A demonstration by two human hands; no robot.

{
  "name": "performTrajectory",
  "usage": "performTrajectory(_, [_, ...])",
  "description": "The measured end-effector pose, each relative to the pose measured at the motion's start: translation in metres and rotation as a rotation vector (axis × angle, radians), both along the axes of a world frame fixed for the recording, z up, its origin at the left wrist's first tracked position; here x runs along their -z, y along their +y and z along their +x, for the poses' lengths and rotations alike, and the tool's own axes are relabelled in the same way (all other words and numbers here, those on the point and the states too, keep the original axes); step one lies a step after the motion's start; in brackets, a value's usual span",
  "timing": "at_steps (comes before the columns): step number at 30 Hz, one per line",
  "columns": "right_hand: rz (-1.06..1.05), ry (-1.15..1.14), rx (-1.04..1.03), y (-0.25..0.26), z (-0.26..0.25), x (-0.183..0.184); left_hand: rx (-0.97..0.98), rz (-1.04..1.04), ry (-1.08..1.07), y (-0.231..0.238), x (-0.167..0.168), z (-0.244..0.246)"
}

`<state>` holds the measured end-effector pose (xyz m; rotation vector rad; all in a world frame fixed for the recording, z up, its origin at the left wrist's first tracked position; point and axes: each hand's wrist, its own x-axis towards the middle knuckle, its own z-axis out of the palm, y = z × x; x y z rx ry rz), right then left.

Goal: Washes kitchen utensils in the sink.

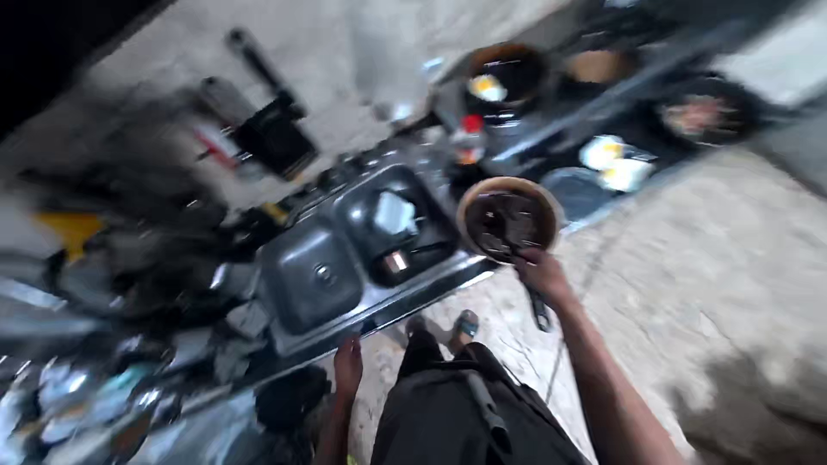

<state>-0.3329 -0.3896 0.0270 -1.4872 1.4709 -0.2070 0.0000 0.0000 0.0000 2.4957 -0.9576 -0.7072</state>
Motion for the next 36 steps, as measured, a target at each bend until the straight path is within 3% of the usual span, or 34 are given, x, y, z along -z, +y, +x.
performTrajectory(5, [0.157,-0.144,-0.197,0.057,0.093,-0.037,-0.134,-0.078,-0.170,-0.060,-0.030,0.119])
performTrajectory(8, [0.268,-0.183,-0.323,0.082,0.161,-0.022,-0.012,-0.025,-0.235,-0.114,-0.025,0.213])
performTrajectory(12, [0.315,-0.074,-0.450,0.101,0.243,-0.002,0.101,0.022,-0.335,-0.209,-0.019,0.319])
performTrajectory(17, [0.378,-0.050,-0.458,0.116,0.321,0.014,0.427,0.200,-0.536,-0.285,-0.001,0.404])
performTrajectory(21, [0.402,-0.105,-0.462,0.128,0.373,0.029,0.633,0.351,-0.586,-0.313,0.015,0.436])
performTrajectory(25, [0.389,-0.104,-0.423,0.136,0.407,0.043,0.687,0.365,-0.558,-0.328,0.033,0.443])
performTrajectory(31, [0.406,-0.119,-0.374,0.145,0.458,0.061,0.563,0.544,-0.584,-0.335,-0.009,0.417])
performTrajectory(33, [0.397,-0.105,-0.342,0.146,0.470,0.067,0.523,0.444,-0.581,-0.330,-0.012,0.417])
performTrajectory(36, [0.400,-0.075,-0.317,0.144,0.485,0.074,0.378,0.082,-0.587,-0.281,-0.017,0.408])
